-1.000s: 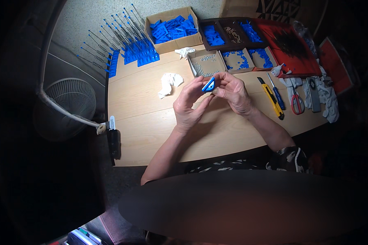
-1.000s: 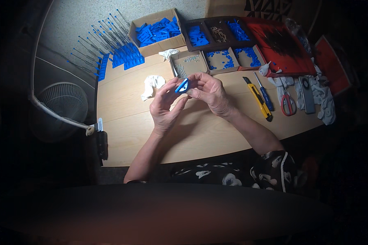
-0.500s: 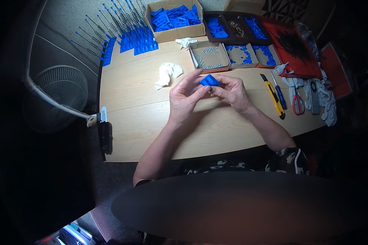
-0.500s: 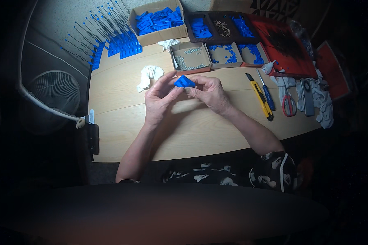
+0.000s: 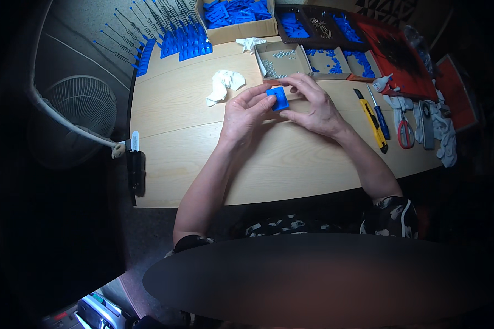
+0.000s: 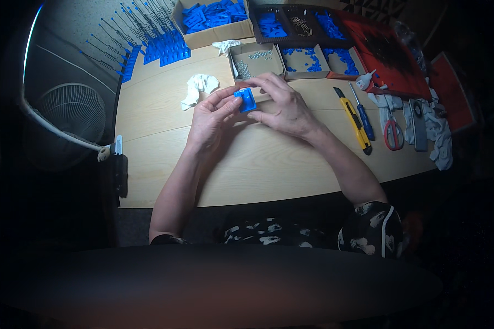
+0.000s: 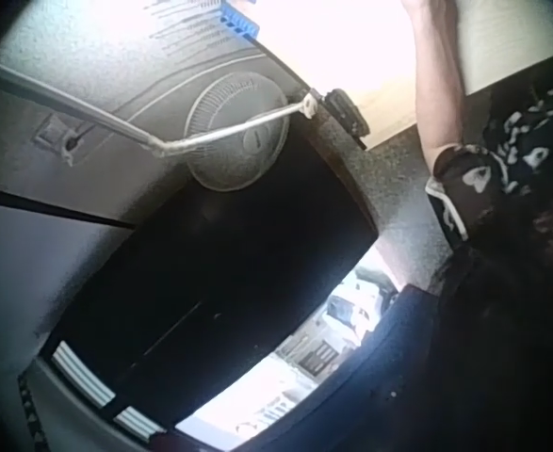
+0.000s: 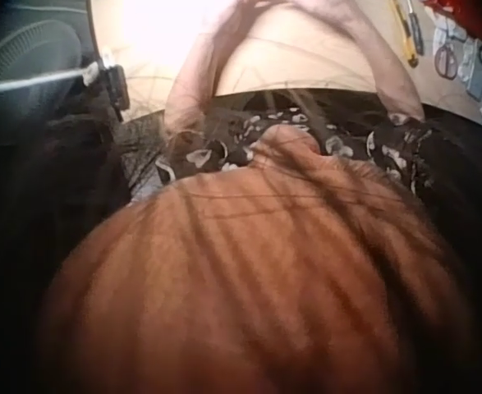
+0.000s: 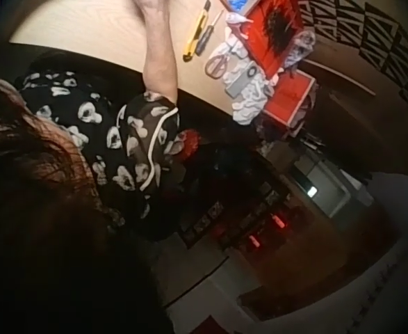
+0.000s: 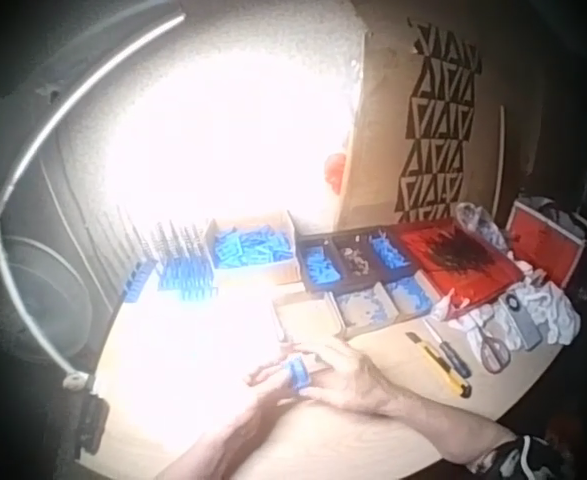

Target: The person assembles electronic components by applying glue from a bottle to plastic pieces and joining them together by hand.

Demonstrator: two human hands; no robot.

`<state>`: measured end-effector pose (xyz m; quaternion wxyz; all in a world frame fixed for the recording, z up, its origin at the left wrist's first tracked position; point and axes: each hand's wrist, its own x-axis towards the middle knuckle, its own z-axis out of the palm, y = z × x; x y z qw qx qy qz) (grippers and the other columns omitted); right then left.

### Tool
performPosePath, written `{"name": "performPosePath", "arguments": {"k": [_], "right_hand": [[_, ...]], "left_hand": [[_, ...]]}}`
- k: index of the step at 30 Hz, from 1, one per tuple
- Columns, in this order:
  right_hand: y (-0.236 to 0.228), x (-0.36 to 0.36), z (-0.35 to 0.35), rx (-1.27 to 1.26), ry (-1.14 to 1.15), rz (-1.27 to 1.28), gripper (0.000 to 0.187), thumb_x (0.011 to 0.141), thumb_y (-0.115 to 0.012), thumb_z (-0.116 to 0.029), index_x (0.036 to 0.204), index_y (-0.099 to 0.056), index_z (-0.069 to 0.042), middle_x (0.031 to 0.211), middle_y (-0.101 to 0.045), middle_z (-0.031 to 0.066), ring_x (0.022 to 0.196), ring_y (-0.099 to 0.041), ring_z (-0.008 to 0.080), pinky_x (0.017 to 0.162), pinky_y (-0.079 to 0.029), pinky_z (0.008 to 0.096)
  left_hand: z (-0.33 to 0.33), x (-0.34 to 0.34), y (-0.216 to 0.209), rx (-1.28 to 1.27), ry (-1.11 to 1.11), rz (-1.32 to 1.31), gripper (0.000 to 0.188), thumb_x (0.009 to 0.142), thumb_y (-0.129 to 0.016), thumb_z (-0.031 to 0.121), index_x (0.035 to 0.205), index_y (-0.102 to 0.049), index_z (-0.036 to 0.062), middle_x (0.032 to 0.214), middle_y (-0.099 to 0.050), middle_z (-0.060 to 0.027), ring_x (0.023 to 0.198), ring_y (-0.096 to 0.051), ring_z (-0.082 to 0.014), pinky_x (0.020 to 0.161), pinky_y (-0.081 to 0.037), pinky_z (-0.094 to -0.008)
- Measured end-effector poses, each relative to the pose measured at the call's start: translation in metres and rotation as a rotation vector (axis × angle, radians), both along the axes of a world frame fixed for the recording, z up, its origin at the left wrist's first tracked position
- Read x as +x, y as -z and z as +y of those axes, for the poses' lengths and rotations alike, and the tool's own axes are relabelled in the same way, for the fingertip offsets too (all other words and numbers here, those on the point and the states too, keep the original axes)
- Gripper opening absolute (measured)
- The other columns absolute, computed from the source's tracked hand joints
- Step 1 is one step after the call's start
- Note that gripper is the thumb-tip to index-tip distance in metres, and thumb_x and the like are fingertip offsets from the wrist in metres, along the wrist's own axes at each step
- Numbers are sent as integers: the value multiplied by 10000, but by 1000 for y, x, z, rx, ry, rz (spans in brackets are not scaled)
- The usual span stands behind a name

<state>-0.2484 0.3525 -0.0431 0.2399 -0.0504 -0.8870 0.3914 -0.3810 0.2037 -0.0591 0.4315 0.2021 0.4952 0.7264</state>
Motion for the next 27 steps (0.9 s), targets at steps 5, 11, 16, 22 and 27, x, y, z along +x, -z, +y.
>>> {"name": "performPosePath", "arguments": {"k": [5,11,16,22,27], "right_hand": [[24,3,7,188,-89,3,607,694,-814,-134,1244,-574,-44,1207,-582,112,1140,-559,279,988,-459,396],[34,5,2,161,-145,-51,540,704,-815,-123,1192,-606,-23,1172,-609,121,1132,-568,270,986,-462,376],[40,-2,-4,-25,-141,-138,485,715,-804,-134,1148,-623,-12,1121,-623,119,1094,-584,265,952,-479,371],[41,-10,-8,221,-89,2,465,680,-809,-127,1093,-633,-9,1037,-637,105,1035,-590,266,930,-466,379],[36,-11,-8,208,-90,-6,472,649,-817,-126,1069,-637,-8,1032,-642,104,1024,-588,266,924,-461,381]], "left_hand": [[-1,3,23,-85,80,-6,418,890,-697,79,1252,-545,-65,1104,-678,-151,963,-659,-150,856,-542,-259],[-8,4,33,-103,51,57,521,873,-719,87,1296,-477,-98,1062,-683,-144,949,-657,-147,845,-536,-245],[-13,0,37,-157,26,133,528,843,-765,142,1266,-523,-61,964,-703,-94,868,-650,-110,777,-518,-220],[-17,-8,37,-180,36,178,514,830,-767,102,1250,-523,-67,943,-705,-115,808,-674,-139,743,-548,-248],[-15,-9,36,-180,39,173,506,825,-771,99,1237,-529,-66,943,-706,-121,798,-675,-141,737,-549,-249]]}}
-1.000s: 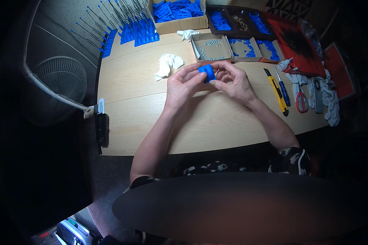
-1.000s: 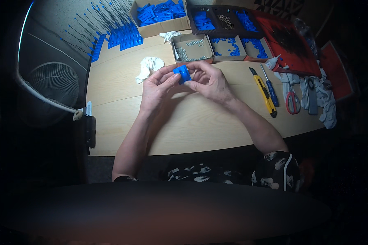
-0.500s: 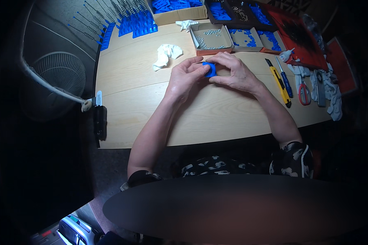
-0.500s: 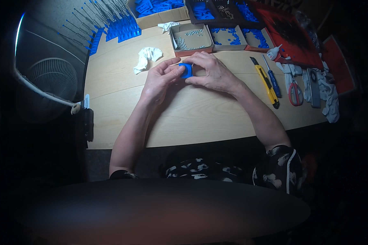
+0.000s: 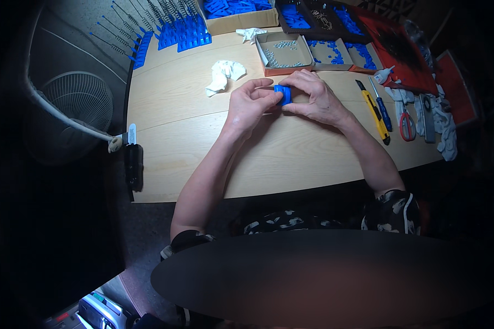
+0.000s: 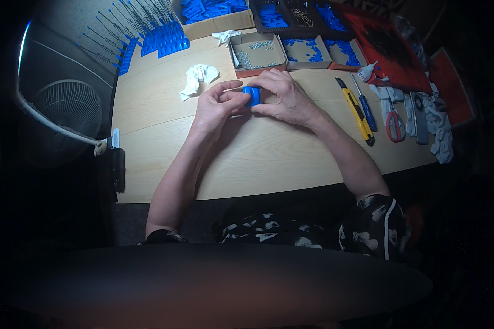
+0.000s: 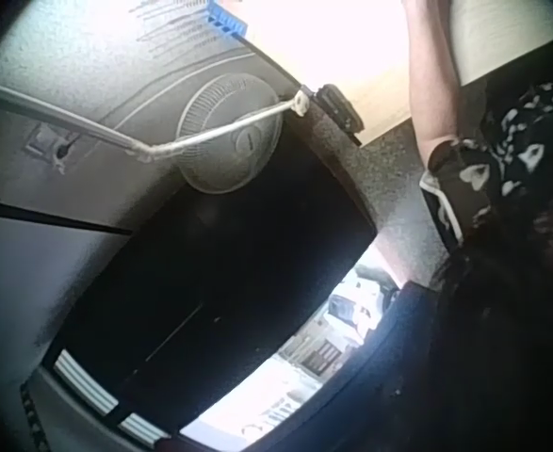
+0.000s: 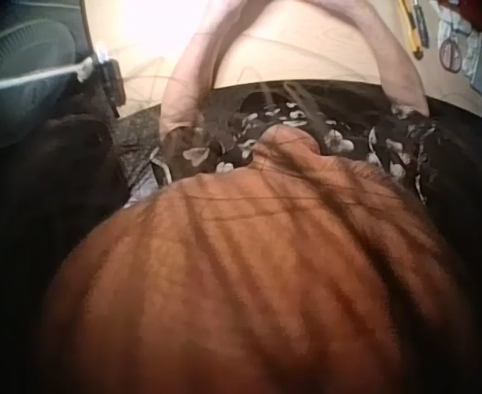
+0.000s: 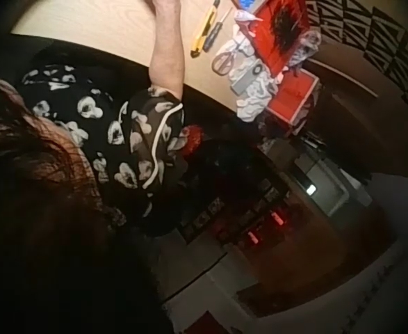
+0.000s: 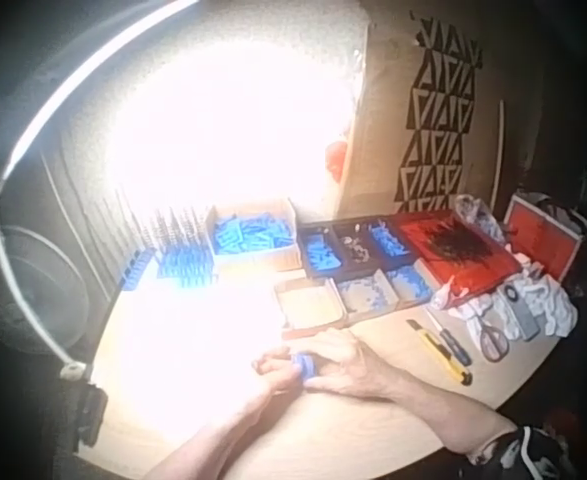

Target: The person assembles electronic components by applying glue from a bottle to plastic pieces and joining them together by hand.

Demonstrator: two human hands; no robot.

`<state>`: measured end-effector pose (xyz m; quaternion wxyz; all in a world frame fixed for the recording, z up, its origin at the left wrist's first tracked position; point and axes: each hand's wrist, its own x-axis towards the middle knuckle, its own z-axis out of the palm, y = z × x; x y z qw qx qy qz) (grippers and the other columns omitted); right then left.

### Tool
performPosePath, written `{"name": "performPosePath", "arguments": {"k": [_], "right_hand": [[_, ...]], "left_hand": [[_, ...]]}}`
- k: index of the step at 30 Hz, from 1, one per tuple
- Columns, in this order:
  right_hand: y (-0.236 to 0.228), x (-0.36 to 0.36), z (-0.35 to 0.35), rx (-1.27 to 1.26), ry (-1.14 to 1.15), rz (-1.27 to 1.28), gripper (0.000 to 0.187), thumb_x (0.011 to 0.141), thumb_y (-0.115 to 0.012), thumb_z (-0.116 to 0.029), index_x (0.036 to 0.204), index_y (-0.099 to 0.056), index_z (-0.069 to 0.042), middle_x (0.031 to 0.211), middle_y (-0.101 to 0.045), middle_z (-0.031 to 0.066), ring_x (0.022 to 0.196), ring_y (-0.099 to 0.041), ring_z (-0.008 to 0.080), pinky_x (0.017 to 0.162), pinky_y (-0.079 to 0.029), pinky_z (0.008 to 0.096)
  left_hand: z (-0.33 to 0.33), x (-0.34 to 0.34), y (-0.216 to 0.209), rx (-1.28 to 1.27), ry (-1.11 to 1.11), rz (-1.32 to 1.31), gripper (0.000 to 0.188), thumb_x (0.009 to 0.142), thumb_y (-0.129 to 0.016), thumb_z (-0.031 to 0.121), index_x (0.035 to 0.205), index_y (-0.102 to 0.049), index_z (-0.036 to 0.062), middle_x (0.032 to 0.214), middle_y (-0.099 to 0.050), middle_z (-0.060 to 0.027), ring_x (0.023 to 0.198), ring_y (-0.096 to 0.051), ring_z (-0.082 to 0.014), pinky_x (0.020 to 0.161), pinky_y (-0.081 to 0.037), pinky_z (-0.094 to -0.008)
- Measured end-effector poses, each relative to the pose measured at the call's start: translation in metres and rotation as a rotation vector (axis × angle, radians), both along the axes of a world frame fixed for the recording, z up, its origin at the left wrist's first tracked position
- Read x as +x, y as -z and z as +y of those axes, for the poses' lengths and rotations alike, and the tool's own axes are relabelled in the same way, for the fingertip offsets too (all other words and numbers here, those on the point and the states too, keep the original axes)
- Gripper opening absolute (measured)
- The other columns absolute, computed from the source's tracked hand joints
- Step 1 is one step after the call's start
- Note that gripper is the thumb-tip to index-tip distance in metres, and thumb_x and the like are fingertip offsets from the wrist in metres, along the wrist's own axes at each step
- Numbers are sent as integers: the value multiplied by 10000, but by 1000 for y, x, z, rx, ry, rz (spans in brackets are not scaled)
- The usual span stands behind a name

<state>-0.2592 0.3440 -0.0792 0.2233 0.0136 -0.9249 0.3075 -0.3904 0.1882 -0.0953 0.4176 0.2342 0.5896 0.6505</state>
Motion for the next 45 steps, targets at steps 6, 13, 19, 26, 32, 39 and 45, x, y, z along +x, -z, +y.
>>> {"name": "performPosePath", "arguments": {"k": [6,13,19,26,32,39,45], "right_hand": [[-13,2,11,-70,20,-32,476,695,-806,-112,1140,-648,-50,1134,-618,94,1098,-572,234,1001,-449,361],[-9,2,8,-490,-122,61,574,709,-842,-208,1239,-635,-132,1263,-588,60,1235,-518,211,1075,-405,384],[-5,-4,-2,-625,-197,76,600,710,-851,-229,1245,-619,-84,1295,-554,76,1237,-504,206,1048,-415,360],[4,-22,-23,-685,-220,33,712,677,-858,-364,1282,-596,-95,1302,-563,70,1207,-519,195,1007,-437,366],[4,-33,-40,-901,-197,60,573,831,-771,-265,1285,-552,7,1163,-630,84,1129,-557,149,988,-458,310],[9,-34,-37,-1067,-131,-92,365,913,-677,-182,1188,-584,39,1093,-621,67,1023,-594,130,932,-488,288],[20,-41,-30,-1140,-226,-56,312,916,-663,-127,1174,-615,42,1098,-615,62,1029,-602,133,900,-509,273]], "left_hand": [[7,3,-18,26,-1,6,481,841,-756,107,1236,-537,-59,940,-703,-107,842,-668,-128,780,-544,-247],[-9,10,-27,207,152,-421,409,911,-693,233,1216,-586,-19,1041,-671,-65,930,-638,-108,882,-520,-234],[-20,5,-33,215,188,-325,379,902,-702,182,1198,-607,-34,1042,-670,-72,918,-634,-107,861,-521,-228],[-43,-14,-25,241,203,-297,392,880,-724,154,1178,-607,-71,1004,-679,-111,860,-655,-126,802,-538,-223],[-47,-24,-16,227,104,-38,389,866,-734,135,1195,-614,-34,1068,-684,-105,967,-661,-136,876,-541,-248],[-47,-29,-23,201,32,72,386,844,-755,114,1172,-628,-46,1047,-697,-120,960,-666,-144,863,-547,-266],[-47,-32,-20,210,-27,222,339,836,-760,97,1124,-661,-49,972,-715,-125,902,-678,-140,815,-569,-266]]}}
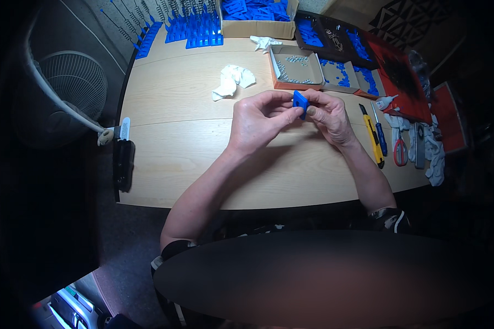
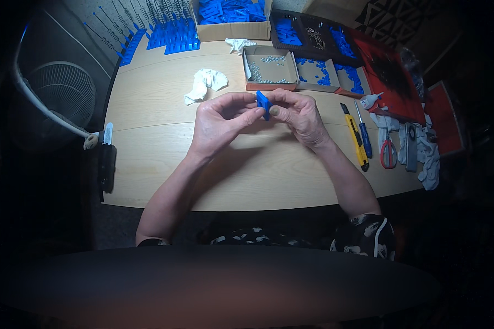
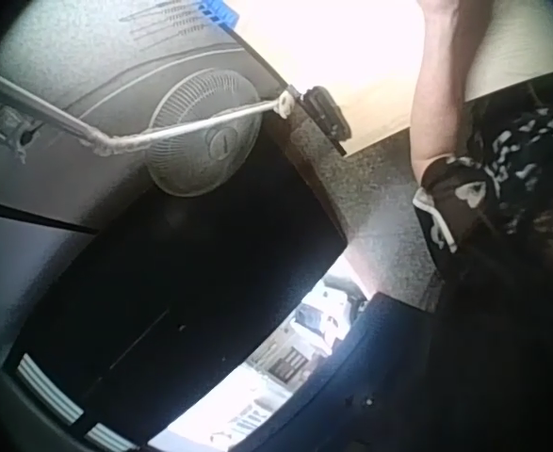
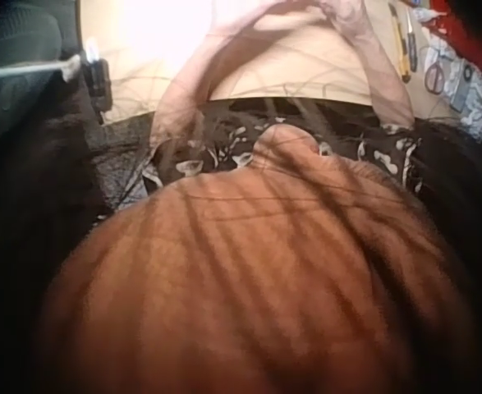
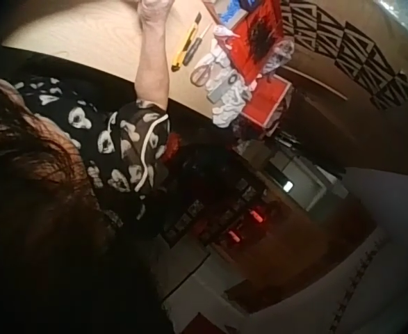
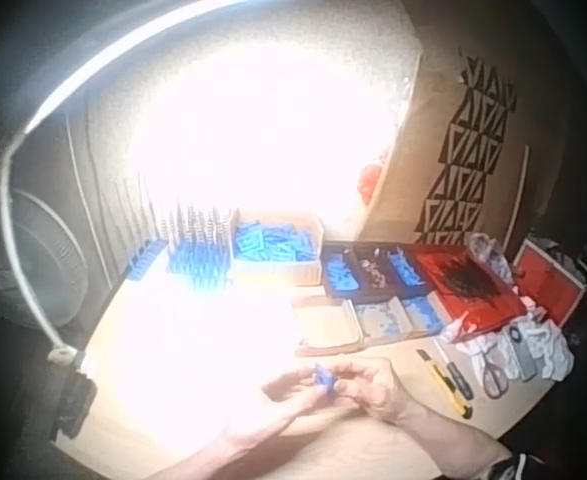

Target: The person assembles electronic components by applying glue from a bottle to plastic pieces and joining them together by hand.

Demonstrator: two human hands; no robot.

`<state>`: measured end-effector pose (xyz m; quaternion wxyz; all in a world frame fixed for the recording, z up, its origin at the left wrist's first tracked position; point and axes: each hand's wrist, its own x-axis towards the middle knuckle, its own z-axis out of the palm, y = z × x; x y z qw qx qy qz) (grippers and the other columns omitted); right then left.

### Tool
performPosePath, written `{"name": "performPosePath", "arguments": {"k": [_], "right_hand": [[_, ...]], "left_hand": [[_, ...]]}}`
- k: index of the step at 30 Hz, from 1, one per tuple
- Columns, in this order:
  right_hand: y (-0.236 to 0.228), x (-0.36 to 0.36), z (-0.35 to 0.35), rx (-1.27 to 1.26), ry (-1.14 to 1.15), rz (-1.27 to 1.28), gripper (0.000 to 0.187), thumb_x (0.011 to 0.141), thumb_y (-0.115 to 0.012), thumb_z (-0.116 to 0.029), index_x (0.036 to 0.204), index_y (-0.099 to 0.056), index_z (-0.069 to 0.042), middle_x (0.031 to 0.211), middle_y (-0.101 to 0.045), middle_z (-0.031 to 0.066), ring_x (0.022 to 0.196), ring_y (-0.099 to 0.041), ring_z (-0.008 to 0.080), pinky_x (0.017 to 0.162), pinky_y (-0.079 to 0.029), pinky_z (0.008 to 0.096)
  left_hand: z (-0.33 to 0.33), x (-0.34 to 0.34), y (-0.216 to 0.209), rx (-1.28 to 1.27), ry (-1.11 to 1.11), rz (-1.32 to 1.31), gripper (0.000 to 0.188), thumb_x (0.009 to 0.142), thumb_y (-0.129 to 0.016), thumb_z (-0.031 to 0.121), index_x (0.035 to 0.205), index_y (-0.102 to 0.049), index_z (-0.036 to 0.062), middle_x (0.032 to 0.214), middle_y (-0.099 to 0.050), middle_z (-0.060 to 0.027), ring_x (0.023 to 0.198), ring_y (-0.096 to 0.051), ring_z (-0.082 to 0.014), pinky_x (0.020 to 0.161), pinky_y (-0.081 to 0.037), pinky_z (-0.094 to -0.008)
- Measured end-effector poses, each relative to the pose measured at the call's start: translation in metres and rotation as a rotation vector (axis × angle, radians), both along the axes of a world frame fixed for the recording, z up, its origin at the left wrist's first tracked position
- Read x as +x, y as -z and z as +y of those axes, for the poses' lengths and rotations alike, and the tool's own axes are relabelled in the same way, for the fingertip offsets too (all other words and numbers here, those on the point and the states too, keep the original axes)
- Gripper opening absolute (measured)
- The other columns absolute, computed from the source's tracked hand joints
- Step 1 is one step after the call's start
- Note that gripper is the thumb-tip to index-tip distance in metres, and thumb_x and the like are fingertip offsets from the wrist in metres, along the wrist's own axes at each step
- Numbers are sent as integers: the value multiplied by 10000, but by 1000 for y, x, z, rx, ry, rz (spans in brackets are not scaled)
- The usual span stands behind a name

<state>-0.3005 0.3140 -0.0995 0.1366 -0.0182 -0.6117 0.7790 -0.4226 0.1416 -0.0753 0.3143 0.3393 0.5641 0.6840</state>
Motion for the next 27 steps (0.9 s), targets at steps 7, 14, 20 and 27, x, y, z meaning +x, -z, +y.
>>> {"name": "performPosePath", "arguments": {"k": [7,14,20,27], "right_hand": [[-2,-2,5,182,20,43,286,875,-699,-100,1134,-660,13,1091,-605,60,1031,-596,148,931,-502,289],[-10,0,10,289,26,115,300,854,-715,-61,1141,-659,6,1102,-600,72,1021,-597,162,927,-502,299],[-20,2,16,359,-2,155,303,845,-726,-63,1133,-659,2,1068,-617,78,1007,-587,158,897,-503,296],[-22,5,20,415,16,184,319,825,-746,-75,1127,-666,-11,1059,-639,74,989,-578,156,899,-490,303]], "left_hand": [[1,-1,-2,41,-38,150,289,817,-764,77,1063,-681,-50,953,-723,-130,865,-697,-142,772,-591,-268],[7,-4,0,131,-110,458,293,752,-805,118,993,-704,-14,915,-727,-111,818,-714,-156,738,-599,-274],[8,-1,-9,112,-90,551,297,745,-782,53,1011,-685,-37,951,-729,-126,884,-719,-191,822,-590,-310],[13,4,-14,142,-171,676,285,707,-790,89,953,-690,-15,904,-713,-125,818,-723,-201,755,-606,-305]]}}
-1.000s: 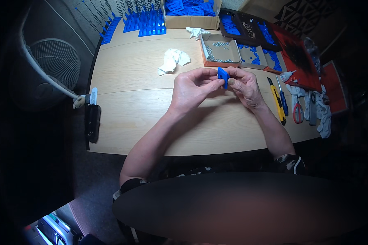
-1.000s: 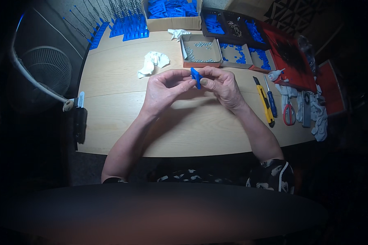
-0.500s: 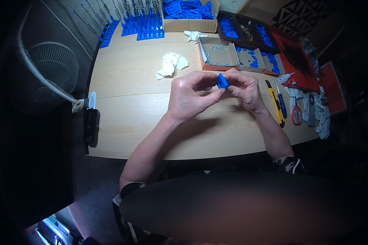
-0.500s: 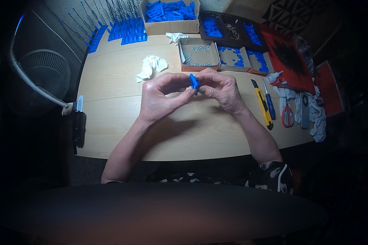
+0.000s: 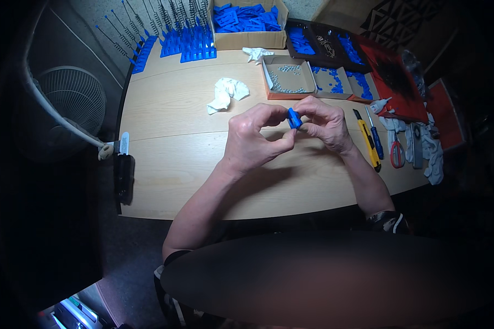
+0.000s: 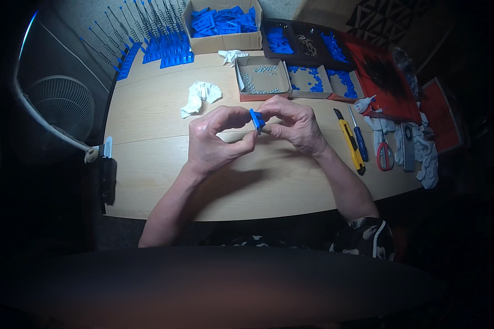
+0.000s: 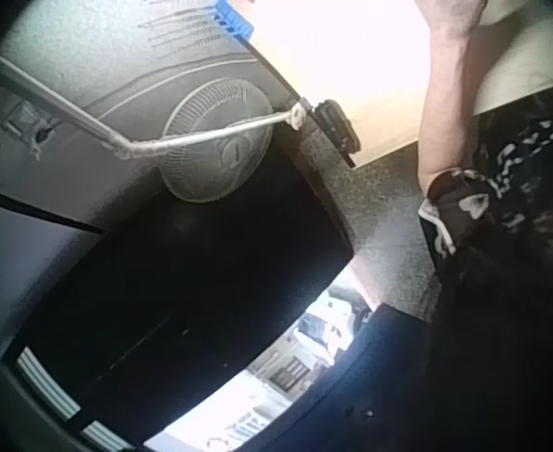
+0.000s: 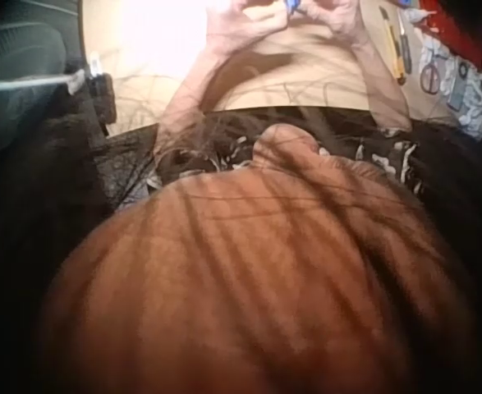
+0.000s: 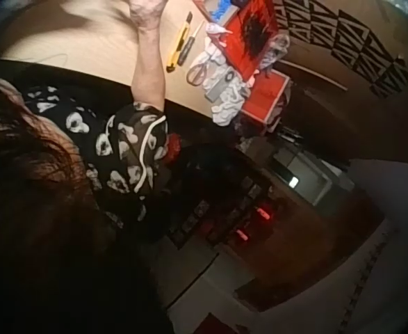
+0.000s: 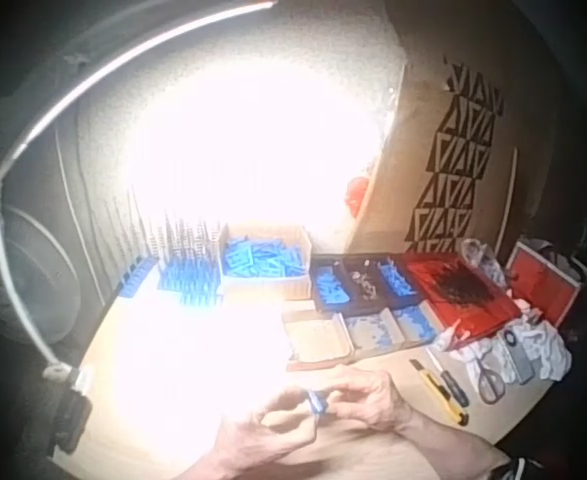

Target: The person assembles electronic components by applying glue from a bottle to plastic pieces and joining them together by hand.

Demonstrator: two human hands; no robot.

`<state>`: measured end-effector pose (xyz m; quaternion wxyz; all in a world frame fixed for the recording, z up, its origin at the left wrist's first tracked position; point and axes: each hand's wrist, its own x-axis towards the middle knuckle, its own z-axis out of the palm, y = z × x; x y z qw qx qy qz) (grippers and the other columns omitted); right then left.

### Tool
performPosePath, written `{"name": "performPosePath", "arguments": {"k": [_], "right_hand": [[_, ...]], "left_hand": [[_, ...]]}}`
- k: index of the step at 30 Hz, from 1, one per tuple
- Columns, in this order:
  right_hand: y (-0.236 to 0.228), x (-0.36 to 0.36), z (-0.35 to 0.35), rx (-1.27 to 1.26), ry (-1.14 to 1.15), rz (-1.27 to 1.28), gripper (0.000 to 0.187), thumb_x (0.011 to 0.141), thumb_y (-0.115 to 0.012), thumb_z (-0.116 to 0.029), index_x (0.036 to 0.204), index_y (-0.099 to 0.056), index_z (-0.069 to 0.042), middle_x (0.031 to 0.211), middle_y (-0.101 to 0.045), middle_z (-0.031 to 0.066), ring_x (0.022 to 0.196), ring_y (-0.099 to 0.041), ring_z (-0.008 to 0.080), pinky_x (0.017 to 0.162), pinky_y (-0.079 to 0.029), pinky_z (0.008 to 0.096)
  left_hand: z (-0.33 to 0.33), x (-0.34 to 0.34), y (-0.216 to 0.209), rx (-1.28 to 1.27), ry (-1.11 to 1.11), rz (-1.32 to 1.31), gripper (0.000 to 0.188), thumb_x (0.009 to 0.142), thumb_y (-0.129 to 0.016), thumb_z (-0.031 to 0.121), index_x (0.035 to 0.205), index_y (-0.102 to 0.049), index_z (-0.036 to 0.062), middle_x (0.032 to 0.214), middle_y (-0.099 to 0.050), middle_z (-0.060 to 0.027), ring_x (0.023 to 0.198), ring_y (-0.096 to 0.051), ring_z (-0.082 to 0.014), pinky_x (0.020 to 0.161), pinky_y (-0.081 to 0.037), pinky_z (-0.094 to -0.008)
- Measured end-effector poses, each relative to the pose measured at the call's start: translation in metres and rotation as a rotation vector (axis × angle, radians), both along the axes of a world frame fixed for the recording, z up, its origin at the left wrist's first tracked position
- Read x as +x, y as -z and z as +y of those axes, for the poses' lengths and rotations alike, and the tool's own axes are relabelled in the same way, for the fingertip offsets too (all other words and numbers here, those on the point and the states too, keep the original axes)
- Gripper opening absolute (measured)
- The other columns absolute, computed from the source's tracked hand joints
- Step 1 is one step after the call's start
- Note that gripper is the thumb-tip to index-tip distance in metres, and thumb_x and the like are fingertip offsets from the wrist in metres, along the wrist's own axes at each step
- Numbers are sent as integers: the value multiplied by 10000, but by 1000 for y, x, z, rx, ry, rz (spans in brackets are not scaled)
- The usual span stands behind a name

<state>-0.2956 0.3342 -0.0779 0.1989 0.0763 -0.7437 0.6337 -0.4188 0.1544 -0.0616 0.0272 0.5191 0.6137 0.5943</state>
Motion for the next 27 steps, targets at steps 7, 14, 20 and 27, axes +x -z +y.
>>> {"name": "performPosePath", "arguments": {"k": [7,14,20,27], "right_hand": [[1,-1,1,9,-7,8,324,823,-748,-81,1129,-667,-14,1068,-636,76,992,-579,157,896,-489,299],[-1,-1,-2,-2,-2,28,314,830,-740,-69,1130,-668,-12,1054,-630,77,977,-587,158,887,-498,303],[-4,4,-12,339,321,-18,222,791,-763,-67,981,-668,0,892,-624,54,839,-606,140,736,-514,272],[-13,14,-23,469,467,-69,197,751,-770,-73,810,-599,5,836,-613,72,741,-606,143,646,-502,270]], "left_hand": [[-1,-1,0,-15,-20,42,303,693,-787,82,964,-687,-9,903,-717,-113,842,-723,-193,780,-600,-300],[0,-1,2,1,-29,26,267,722,-769,79,960,-696,-18,867,-711,-132,797,-723,-203,764,-599,-297],[4,8,6,-121,102,-579,299,851,-711,82,1114,-676,-57,953,-728,-139,843,-696,-147,764,-581,-278],[13,11,19,-146,176,-577,270,902,-685,98,1127,-679,-51,978,-721,-105,871,-654,-108,800,-537,-244]]}}
